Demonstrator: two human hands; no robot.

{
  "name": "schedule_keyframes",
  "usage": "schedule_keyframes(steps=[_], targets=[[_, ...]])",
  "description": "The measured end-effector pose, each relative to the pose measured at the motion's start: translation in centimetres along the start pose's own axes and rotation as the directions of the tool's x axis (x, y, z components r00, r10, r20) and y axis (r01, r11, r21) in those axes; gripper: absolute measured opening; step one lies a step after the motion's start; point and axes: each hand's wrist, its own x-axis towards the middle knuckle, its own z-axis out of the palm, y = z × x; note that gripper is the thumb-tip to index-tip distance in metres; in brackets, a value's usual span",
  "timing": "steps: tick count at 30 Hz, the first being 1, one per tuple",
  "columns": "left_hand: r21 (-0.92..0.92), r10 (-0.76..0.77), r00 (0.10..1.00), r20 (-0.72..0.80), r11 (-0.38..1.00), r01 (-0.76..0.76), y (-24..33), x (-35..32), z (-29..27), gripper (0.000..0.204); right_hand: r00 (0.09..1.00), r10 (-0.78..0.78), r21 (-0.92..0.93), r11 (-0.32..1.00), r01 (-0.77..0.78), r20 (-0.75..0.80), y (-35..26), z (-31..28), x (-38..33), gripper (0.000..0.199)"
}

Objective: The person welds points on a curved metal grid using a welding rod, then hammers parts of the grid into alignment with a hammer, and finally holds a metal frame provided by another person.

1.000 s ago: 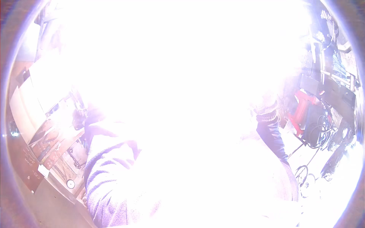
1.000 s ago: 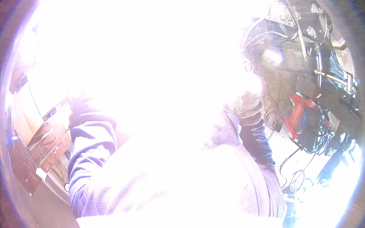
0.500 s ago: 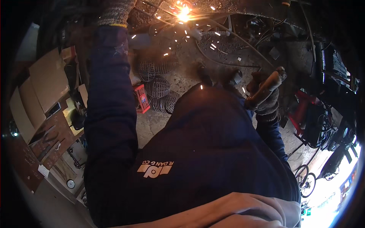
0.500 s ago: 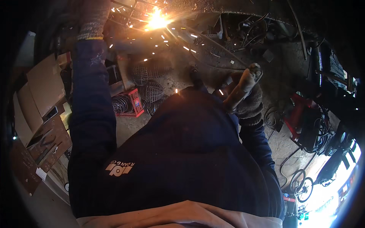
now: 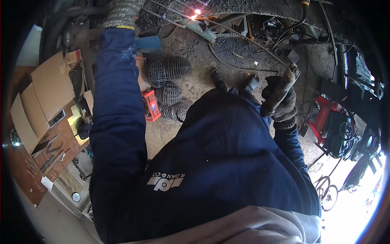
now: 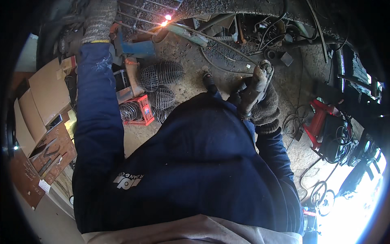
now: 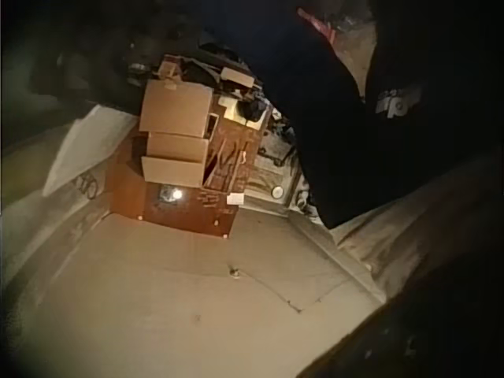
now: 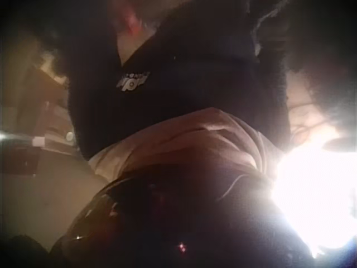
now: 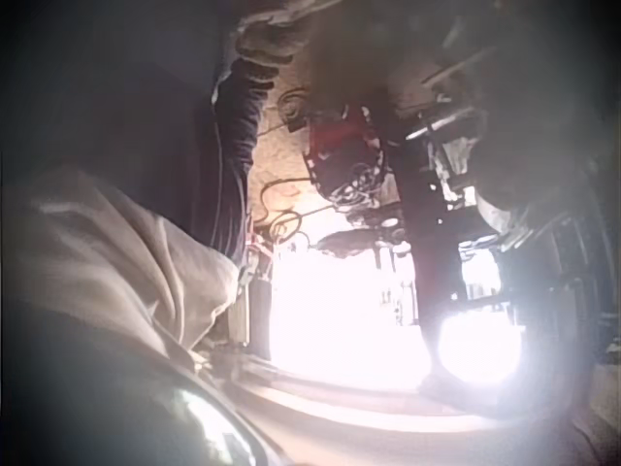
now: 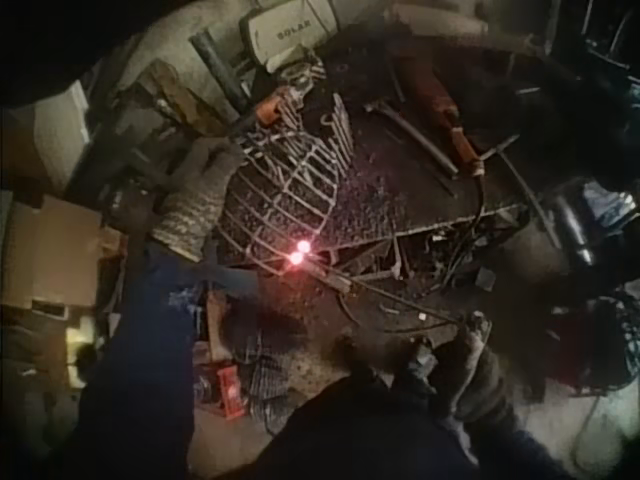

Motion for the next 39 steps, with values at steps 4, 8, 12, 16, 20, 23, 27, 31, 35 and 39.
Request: schedule_keyframes(steps=[4,8,12,16,20,23,27,31,35,39], targets=[[0.045,-0.015,1.000,-0.005,0.999,0.015,0.1,0.2,0.1,0.037,0.993,0.103,0.094,0.991,-0.096,-0.065,1.5,0.4,-0.2,0.043],[0.038,-0.061,0.998,-0.002,0.997,0.061,1.1,-0.1,0.1,0.039,0.973,0.207,0.161,0.969,-0.189,-0.102,0.5,0.9,0.4,0.039],[-0.002,-0.019,1.000,0.008,1.000,0.019,0.2,0.1,0.1,0.038,0.990,0.126,0.116,0.986,-0.118,-0.068,1.9,0.7,0.0,0.038],[0.033,-0.067,0.998,0.000,0.997,0.066,1.3,-0.4,-0.7,0.035,0.995,0.090,0.084,0.992,-0.094,0.052,0.9,-0.2,0.0,0.039],[-0.013,-0.024,0.999,0.025,1.000,0.025,0.2,1.2,1.8,0.035,0.969,0.246,0.233,0.942,-0.240,0.006,2.7,0.1,-0.2,0.036],[-0.005,-0.030,0.999,0.016,1.000,0.030,0.2,0.7,1.4,0.035,0.996,0.084,-0.170,0.982,-0.077,0.038,3.2,-0.3,-0.2,0.040],[0.018,-0.030,1.000,0.005,0.999,0.030,0.4,-0.1,0.1,0.035,0.978,-0.200,-0.474,0.867,0.153,-0.051,1.7,0.7,0.5,0.043],[0.006,-0.018,1.000,0.008,1.000,0.018,-0.1,0.1,0.5,0.035,0.976,-0.212,-0.407,0.897,0.172,-0.053,2.9,0.1,0.2,0.047],[0.009,-0.009,1.000,0.001,1.000,0.008,-0.3,0.0,0.6,0.035,0.963,-0.264,-0.413,0.884,0.221,-0.051,3.2,0.1,-0.1,0.050],[-0.003,0.017,1.000,0.000,1.000,-0.017,-0.8,0.5,1.1,0.035,0.917,-0.397,-0.403,0.846,0.348,-0.041,3.2,-0.3,-0.1,0.054]])
